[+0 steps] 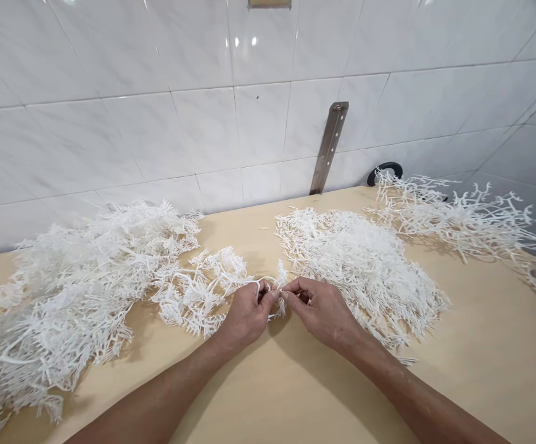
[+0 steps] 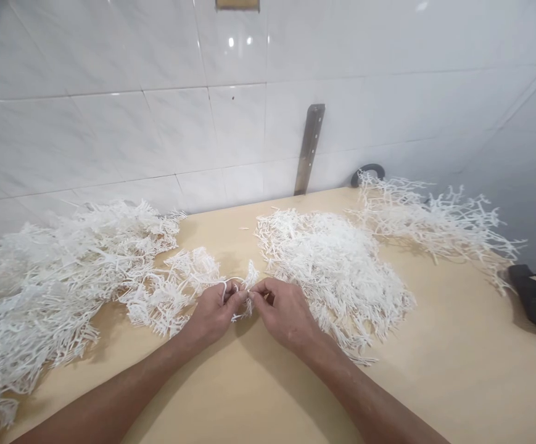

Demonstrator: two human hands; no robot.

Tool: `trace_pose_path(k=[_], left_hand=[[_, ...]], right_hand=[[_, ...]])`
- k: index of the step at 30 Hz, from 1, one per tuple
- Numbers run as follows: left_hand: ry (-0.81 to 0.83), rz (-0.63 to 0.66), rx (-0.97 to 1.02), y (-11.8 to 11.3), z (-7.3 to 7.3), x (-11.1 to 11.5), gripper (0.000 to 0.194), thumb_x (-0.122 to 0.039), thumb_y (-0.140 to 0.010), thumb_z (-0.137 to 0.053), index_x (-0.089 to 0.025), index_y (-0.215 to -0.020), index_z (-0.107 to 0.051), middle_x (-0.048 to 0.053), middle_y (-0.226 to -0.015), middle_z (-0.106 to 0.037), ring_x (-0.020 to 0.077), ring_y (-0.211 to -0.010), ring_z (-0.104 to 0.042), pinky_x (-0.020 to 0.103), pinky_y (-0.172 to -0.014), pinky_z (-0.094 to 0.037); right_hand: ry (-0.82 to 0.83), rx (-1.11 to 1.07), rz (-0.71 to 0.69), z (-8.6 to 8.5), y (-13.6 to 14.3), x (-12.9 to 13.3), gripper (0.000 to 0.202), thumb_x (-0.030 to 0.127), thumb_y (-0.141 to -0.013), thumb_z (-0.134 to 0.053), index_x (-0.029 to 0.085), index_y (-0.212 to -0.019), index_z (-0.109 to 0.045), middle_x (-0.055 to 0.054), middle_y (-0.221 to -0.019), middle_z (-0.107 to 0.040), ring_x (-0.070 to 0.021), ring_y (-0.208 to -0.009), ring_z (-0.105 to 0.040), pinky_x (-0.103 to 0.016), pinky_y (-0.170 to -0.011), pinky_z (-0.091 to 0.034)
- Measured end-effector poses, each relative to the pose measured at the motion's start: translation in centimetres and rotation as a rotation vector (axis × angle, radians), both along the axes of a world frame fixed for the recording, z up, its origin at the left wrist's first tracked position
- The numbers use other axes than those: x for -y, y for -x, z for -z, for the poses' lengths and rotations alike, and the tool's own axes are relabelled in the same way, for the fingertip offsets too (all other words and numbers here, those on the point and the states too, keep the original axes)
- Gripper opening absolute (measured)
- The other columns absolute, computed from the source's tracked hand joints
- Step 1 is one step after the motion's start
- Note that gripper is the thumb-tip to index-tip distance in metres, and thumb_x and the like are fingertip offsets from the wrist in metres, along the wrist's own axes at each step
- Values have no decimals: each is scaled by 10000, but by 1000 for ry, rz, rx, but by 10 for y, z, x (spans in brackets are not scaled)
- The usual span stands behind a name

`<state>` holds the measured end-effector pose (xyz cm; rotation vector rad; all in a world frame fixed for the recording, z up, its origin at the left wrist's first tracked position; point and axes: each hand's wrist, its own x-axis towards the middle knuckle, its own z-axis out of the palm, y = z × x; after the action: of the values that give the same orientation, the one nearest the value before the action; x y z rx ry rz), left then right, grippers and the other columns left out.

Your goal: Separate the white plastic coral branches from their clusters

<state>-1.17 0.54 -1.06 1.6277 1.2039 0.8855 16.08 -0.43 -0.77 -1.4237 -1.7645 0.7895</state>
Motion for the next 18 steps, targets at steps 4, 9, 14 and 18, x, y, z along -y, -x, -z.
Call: trace_pose_path(k=[4, 9, 14, 18], left_hand=[[-11, 28, -28, -1, -2, 2, 332, -456, -912, -500, -189, -715, -521, -20, -628, -486, 136, -616, -446, 262, -621, -367], [-71, 87, -106, 0, -4, 3, 336, -423, -939, -457, -190, -707, -525, -9, -632, -526, 141, -614, -472, 269, -619, -369], [-87, 132, -163, 1, -5, 2, 365, -428, -946, -438, -195, -671, -497, -3, -622, -521, 141, -604, -456, 267, -590, -352], [-31, 147, -88, 3, -4, 1, 364, -459, -939, -445, -193, -697, -499, -8, -632, -507, 137, -603, -452, 262, -583, -355]], right_hand=[[11, 34, -11, -3, -1, 1, 160, 260, -838, -560, 218, -747, -684, 13, -638, -669, -145, -568, -575, -251, -511, -409], [39, 24, -65, -1, -5, -1, 115, 217, -807, -547, 219, -715, -616, 29, -625, -635, -132, -557, -539, -237, -495, -383], [-58, 111, -65, 2, -2, 1, 91, 185, -808, -550, 217, -750, -611, 27, -623, -614, -131, -539, -527, -248, -517, -398], [-289, 242, 26, 10, -2, -5, 135, 169, -853, -499, 207, -732, -545, -15, -711, -618, -145, -589, -532, -280, -582, -411]])
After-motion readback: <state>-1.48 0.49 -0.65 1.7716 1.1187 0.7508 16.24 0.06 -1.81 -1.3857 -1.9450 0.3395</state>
